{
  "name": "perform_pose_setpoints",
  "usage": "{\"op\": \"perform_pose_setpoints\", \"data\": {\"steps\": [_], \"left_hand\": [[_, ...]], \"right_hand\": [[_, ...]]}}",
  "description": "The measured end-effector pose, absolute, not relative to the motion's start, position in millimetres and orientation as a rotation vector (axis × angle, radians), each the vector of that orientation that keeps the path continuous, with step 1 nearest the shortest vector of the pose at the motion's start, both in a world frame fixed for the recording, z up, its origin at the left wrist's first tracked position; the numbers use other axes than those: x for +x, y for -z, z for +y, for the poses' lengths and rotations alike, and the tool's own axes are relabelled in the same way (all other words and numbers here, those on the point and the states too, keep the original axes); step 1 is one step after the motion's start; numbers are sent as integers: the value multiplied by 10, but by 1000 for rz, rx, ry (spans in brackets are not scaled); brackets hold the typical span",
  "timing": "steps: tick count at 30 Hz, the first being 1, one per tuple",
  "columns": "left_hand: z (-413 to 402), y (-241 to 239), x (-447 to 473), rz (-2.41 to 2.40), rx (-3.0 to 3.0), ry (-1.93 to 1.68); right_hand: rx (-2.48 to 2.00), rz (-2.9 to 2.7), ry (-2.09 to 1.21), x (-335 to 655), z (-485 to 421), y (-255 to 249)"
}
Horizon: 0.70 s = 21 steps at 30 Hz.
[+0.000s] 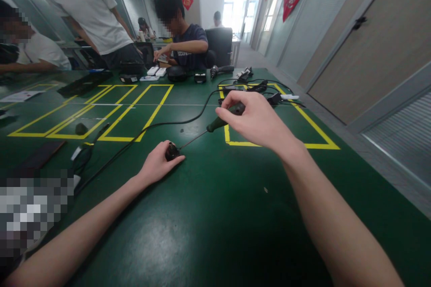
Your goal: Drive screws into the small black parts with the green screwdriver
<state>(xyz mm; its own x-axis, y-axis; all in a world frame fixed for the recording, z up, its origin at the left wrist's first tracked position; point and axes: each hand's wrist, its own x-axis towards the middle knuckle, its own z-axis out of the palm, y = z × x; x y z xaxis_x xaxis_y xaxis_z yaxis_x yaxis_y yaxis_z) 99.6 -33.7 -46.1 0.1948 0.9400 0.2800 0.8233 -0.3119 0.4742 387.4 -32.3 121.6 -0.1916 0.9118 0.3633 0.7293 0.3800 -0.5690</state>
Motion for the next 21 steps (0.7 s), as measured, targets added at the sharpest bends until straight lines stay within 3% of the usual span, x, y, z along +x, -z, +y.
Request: {"op": "perform_pose_setpoints", "data": {"steps": [8,21], "left_hand": [[-274,433,851,1233,2126,-769],[-320,419,890,1332,2009,-884]], "right_hand": [[-1348,-1906,-320,3944,-282,-1213],[-1357,-1993,-311,3881,-327,-1213]]}}
